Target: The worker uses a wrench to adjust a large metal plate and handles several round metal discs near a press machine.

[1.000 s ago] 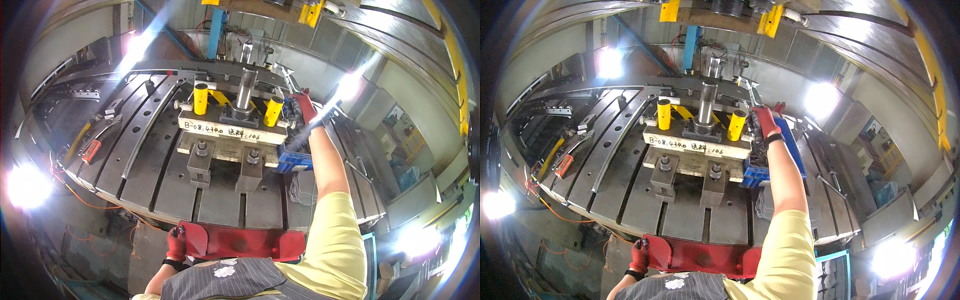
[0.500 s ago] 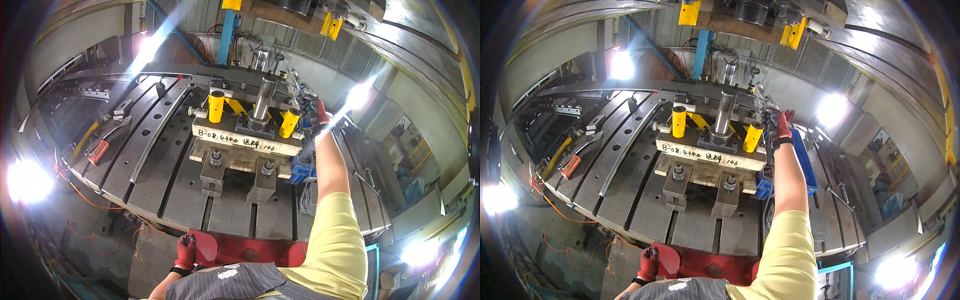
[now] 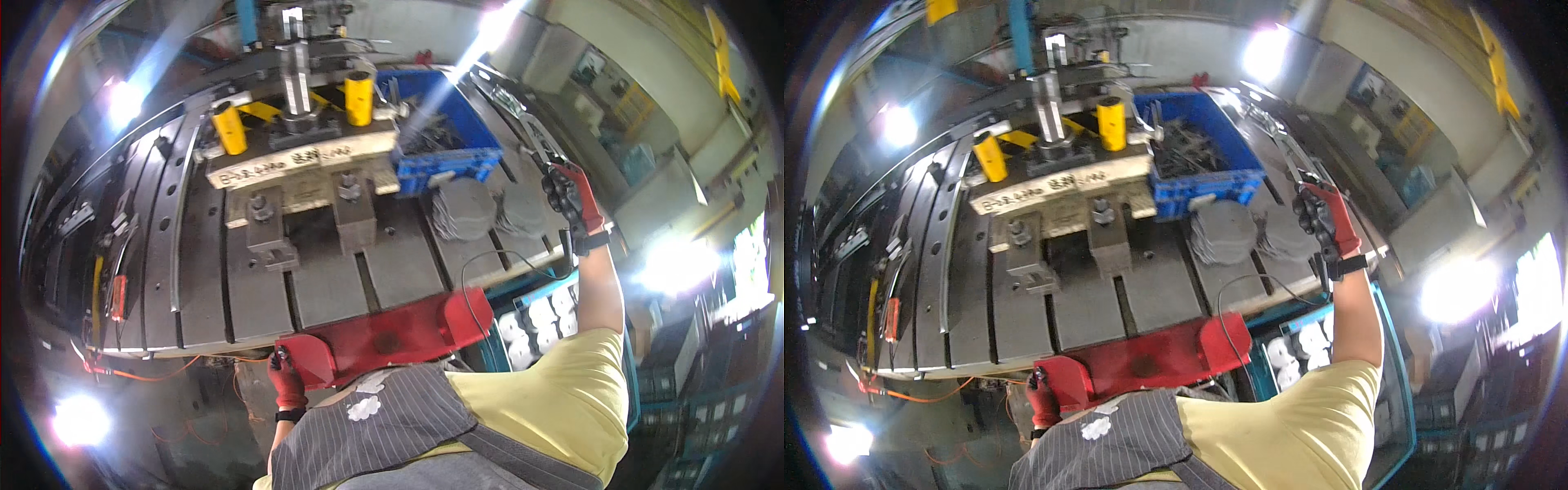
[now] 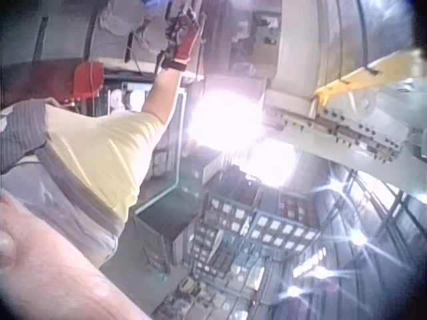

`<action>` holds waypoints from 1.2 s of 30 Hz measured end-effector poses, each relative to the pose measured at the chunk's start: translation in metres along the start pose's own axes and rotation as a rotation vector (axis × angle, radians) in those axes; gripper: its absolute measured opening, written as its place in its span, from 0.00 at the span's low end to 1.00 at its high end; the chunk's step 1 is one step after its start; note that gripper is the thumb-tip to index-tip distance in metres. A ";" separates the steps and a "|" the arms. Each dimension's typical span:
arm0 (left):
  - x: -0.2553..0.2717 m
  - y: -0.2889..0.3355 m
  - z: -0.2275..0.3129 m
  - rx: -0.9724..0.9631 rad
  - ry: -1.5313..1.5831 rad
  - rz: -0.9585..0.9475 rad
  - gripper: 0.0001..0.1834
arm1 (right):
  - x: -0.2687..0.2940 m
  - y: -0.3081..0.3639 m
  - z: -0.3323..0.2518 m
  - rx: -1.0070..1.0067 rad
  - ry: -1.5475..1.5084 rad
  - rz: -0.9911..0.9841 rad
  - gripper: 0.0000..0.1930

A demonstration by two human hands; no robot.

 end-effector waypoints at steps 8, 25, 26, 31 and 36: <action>0.003 -0.009 -0.016 -0.055 -0.038 -0.058 0.08 | 0.177 0.078 0.165 0.333 -0.098 -0.127 0.22; 0.037 0.028 -0.072 0.134 0.707 0.009 0.22 | 0.159 0.225 0.318 -0.112 0.205 0.559 0.11; 0.035 0.040 -0.085 0.262 0.722 -0.052 0.20 | 0.127 0.244 0.302 -0.206 0.277 0.579 0.10; 0.041 0.033 -0.106 0.334 0.058 -0.295 0.20 | 0.068 0.230 0.389 -0.358 0.159 -0.070 0.14; 0.044 0.004 -0.113 0.520 0.033 -0.604 0.22 | 0.041 0.142 0.448 -0.271 0.262 -0.449 0.08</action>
Point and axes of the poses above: each hand's wrist, its own y-axis away from the middle knuckle, its own x-axis out of the back of the hand, z = x × y, the point moved 6 cm from there along -y, towards the middle knuckle, and after that the axes turned 5 degrees about y, right-handed, at the moved point
